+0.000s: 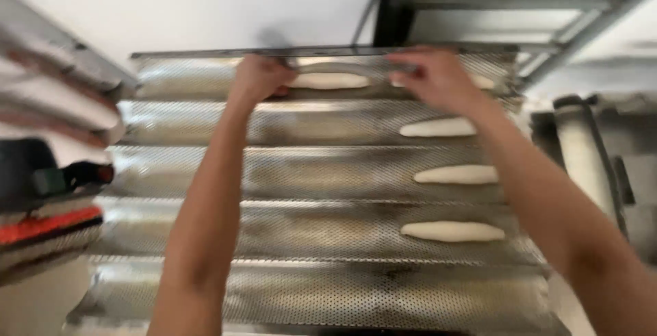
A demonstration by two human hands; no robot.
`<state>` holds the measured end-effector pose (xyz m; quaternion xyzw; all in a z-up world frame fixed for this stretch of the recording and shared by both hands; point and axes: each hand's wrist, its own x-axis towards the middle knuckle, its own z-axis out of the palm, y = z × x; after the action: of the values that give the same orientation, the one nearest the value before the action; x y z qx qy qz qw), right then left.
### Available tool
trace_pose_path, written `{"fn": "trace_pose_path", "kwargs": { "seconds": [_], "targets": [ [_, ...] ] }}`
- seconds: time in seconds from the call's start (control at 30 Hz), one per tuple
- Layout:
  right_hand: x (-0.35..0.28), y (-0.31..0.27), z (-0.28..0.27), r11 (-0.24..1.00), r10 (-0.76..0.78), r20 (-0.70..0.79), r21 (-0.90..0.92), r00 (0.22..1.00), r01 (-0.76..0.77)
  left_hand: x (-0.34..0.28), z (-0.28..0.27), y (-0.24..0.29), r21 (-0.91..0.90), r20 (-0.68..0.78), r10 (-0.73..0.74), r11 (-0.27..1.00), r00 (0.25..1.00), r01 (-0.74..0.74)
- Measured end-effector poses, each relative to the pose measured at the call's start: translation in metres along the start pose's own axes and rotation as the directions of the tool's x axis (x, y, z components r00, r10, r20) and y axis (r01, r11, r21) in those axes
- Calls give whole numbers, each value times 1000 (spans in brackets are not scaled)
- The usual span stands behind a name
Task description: Feeding dough balls into a moulding machine and arranging the shaped dough on baking trays
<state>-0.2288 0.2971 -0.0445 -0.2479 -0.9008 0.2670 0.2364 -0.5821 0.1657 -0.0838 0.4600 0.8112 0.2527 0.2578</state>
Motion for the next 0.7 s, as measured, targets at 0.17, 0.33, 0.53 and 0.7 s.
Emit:
{"fn": "trace_pose_path", "kwargs": {
  "seconds": [0.17,0.33,0.53,0.7],
  "targets": [
    [-160,153,-118,956,287,-311,39,906,-290,-42,7,43,-5,-11,-73,997,997,73],
    [-400,440,-77,461,637,-446,-434,629,-774,-74,51,104,-441,-157,130,878,979,-187],
    [-476,490,62,89,924,-343,-232,168,-969,-106,137,206,-543,38,227,822,973,-171],
    [-444,427,76,131,858,-513,165,28,-978,-135,168,263,-549,93,229,824,969,-142]
  ]
}}
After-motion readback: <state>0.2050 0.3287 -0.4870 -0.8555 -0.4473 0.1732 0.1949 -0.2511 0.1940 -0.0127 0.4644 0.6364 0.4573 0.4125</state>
